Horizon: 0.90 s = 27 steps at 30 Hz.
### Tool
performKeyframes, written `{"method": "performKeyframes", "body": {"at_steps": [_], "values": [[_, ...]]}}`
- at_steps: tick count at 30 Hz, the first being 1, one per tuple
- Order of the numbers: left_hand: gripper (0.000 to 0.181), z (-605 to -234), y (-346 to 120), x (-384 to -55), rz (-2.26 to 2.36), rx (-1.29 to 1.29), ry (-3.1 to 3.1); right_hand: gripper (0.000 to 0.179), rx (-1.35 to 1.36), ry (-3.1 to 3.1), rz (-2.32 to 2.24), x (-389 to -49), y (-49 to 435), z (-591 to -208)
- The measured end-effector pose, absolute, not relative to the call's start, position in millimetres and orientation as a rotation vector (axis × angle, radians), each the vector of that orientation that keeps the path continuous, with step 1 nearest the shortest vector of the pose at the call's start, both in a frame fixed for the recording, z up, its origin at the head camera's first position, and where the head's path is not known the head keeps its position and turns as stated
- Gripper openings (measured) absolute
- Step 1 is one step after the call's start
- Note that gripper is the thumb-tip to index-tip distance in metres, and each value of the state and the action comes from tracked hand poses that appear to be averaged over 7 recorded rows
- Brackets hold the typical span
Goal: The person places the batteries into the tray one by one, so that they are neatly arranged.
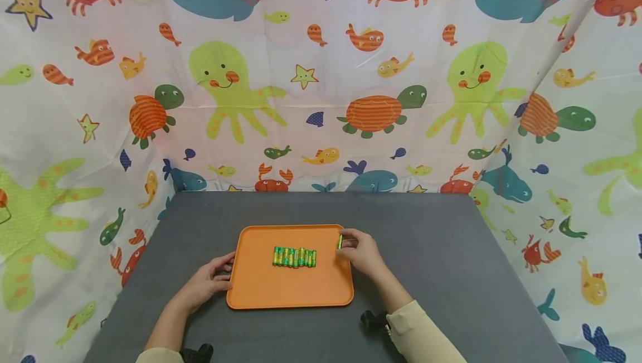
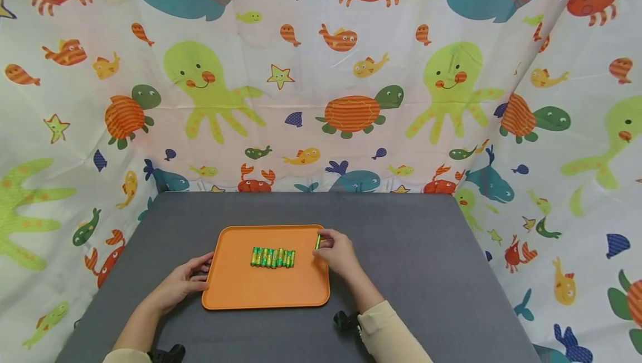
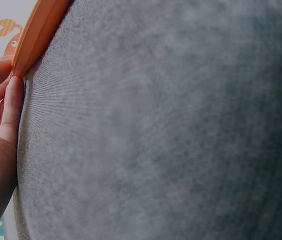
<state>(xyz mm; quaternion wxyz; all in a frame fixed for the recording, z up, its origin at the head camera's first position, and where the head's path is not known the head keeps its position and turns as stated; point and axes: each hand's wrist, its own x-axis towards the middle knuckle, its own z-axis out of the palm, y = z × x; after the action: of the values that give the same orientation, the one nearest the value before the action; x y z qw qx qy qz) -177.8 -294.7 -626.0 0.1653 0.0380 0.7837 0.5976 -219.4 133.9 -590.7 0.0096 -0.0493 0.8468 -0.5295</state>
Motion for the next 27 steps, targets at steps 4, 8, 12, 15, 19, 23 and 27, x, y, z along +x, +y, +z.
{"method": "performKeyframes", "body": {"at_steps": [4,8,12,15,19,23,27], "values": [[0.084,-626,-295,-178,1.715,0.106,2.218,0.051,-0.226,2.610,-1.627,-215,123,-587],[0.084,-626,-296,-177,1.714,0.117,2.222,0.050,-0.241,2.606,-1.601,-213,115,-587],[0.084,-626,-295,-177,1.707,0.121,2.236,0.050,-0.246,2.634,-1.544,-211,109,-589],[0.084,-626,-295,-177,1.701,0.116,2.241,0.050,-0.265,2.665,-1.481,-210,104,-593],[0.084,-628,-296,-178,1.692,0.116,2.238,0.052,-0.261,2.702,-1.411,-207,98,-597],[0.084,-630,-297,-178,1.695,0.130,2.227,0.055,-0.257,2.711,-1.378,-206,94,-599],[0.083,-630,-297,-178,1.698,0.124,2.235,0.057,-0.291,2.705,-1.375,-207,92,-603]]}}
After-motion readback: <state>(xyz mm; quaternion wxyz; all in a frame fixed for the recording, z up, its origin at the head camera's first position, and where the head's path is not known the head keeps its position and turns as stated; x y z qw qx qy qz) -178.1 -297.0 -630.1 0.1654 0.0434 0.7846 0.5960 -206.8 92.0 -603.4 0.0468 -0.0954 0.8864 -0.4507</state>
